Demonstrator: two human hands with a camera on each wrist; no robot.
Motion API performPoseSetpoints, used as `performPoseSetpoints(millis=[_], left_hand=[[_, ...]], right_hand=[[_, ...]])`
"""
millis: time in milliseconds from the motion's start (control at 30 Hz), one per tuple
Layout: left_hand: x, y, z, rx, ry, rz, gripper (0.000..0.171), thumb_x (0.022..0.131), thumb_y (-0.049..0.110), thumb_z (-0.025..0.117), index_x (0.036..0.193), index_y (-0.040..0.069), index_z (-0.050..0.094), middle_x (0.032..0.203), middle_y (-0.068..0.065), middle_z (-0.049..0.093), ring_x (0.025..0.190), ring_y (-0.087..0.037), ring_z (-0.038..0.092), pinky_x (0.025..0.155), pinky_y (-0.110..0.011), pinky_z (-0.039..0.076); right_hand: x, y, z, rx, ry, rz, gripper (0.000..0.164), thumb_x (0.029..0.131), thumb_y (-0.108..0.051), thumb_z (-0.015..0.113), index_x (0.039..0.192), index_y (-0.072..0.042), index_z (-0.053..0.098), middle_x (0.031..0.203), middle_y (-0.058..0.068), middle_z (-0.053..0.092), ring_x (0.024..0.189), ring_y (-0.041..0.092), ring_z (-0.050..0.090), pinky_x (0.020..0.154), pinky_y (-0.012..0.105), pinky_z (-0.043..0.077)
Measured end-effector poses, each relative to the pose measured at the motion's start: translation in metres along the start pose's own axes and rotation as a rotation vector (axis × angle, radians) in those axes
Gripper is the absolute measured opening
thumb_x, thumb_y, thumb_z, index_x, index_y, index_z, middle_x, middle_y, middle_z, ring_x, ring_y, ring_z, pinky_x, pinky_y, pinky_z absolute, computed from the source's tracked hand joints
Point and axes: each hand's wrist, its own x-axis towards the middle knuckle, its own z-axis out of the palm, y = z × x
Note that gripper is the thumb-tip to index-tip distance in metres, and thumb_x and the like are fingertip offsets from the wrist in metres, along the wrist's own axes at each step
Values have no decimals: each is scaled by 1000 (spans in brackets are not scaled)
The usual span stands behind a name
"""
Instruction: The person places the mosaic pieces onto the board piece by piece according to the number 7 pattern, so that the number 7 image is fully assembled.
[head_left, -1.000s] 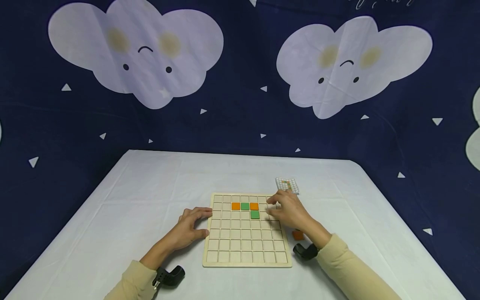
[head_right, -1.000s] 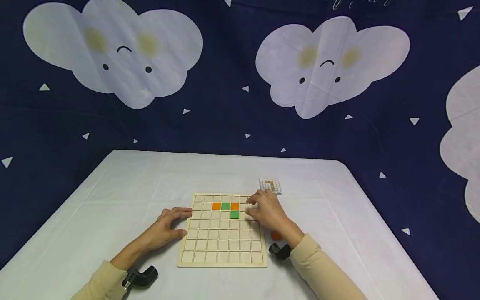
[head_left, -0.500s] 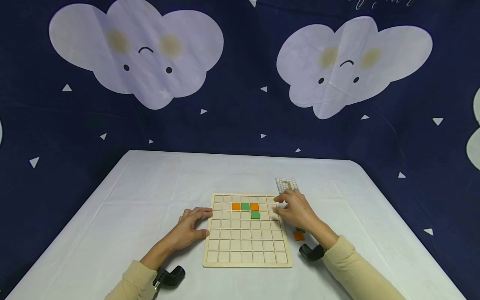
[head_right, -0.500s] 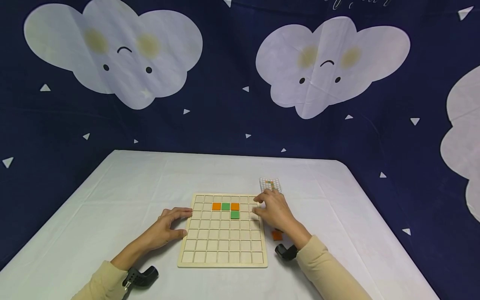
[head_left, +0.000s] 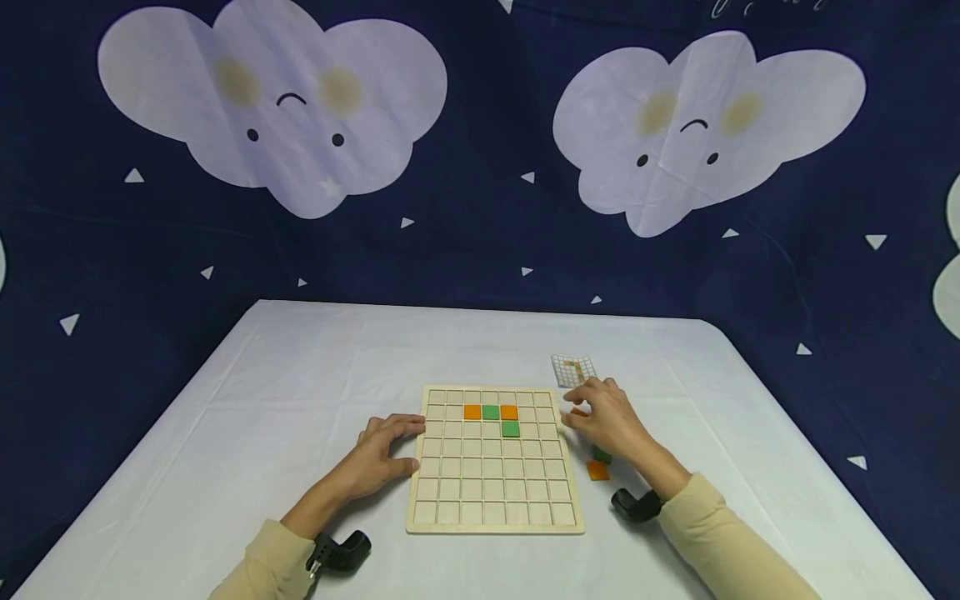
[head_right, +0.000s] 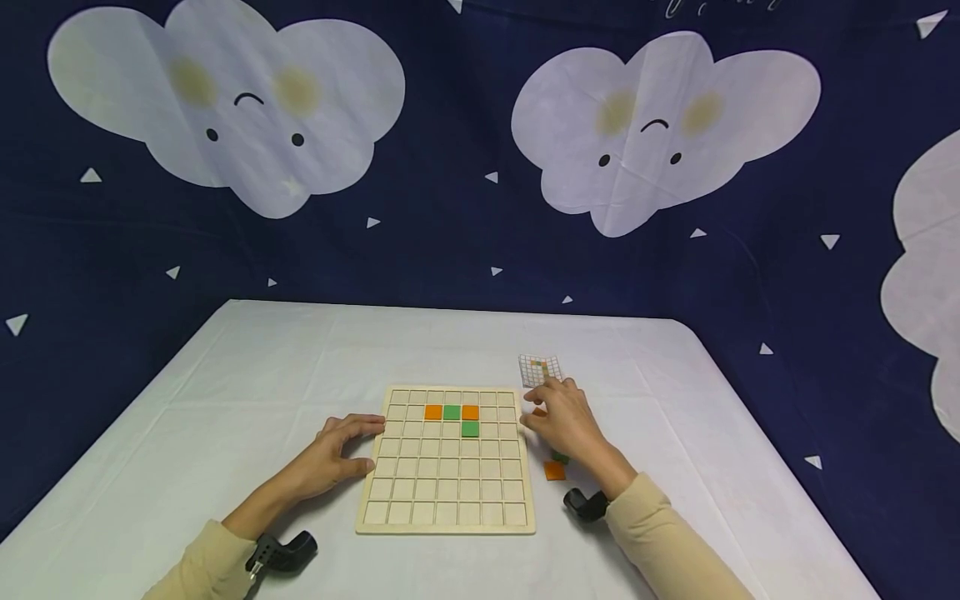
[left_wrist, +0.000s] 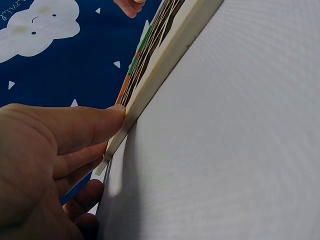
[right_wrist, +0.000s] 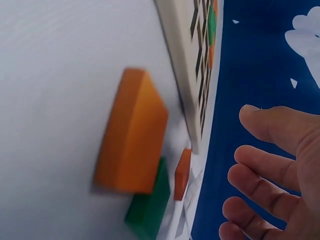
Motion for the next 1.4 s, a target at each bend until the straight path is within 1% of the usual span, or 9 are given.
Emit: performPoseSetpoints(millis=[133, 267, 633, 833, 1000, 1400], left_hand=[[0, 0, 0, 2, -1, 1, 46, 75, 11, 74, 120, 7, 62, 135, -2, 53, 110, -19, 38, 89, -38, 23], [0, 0, 0, 7, -1, 3, 46, 76, 10, 74, 120, 7, 62, 135, -2, 53, 109, -19, 38, 88, -38, 23], [0, 0, 0, 3, -3, 7, 46, 75, 10, 74, 120, 6, 62, 135, -3, 54, 108, -18, 38, 88, -37, 23], [0, 0, 0, 9, -3, 6, 46, 75, 9, 74, 120, 6, 62, 135, -3, 54, 108, -19, 38, 88, -38, 23], [0, 0, 0, 9, -3, 7, 46, 75, 10, 74, 120, 6, 62, 135, -3, 54, 109, -19, 38, 89, -38, 23], [0, -1, 1, 8, 1, 14, 46, 75, 9, 74, 120, 6, 62, 135, -3, 54, 108, -19, 37, 89, -39, 22]], right_hand=[[-1, 6, -1, -6, -7, 14, 29, 76, -24, 75, 100, -8, 71, 93, 3, 64, 82, 19, 46, 76, 33, 32], [-3, 11, -1, -20, -16, 24, 29, 77, -24, 75, 101, -8, 71, 95, 4, 65, 83, 20, 47, 77, 35, 33], [-3, 20, 2, -72, 0, 35, 30, 75, -24, 75, 100, -8, 72, 93, 6, 67, 81, 21, 49, 75, 38, 36], [-2, 22, 2, -81, -29, 61, 29, 74, -24, 75, 99, -7, 72, 93, 7, 66, 81, 22, 49, 73, 37, 35], [-2, 23, 3, -90, -60, 81, 29, 75, -25, 75, 97, -6, 72, 90, 6, 65, 80, 21, 47, 70, 35, 34], [-2, 27, 4, -96, -99, 120, 29, 76, -27, 73, 97, -6, 71, 89, 6, 63, 81, 22, 47, 72, 37, 35]])
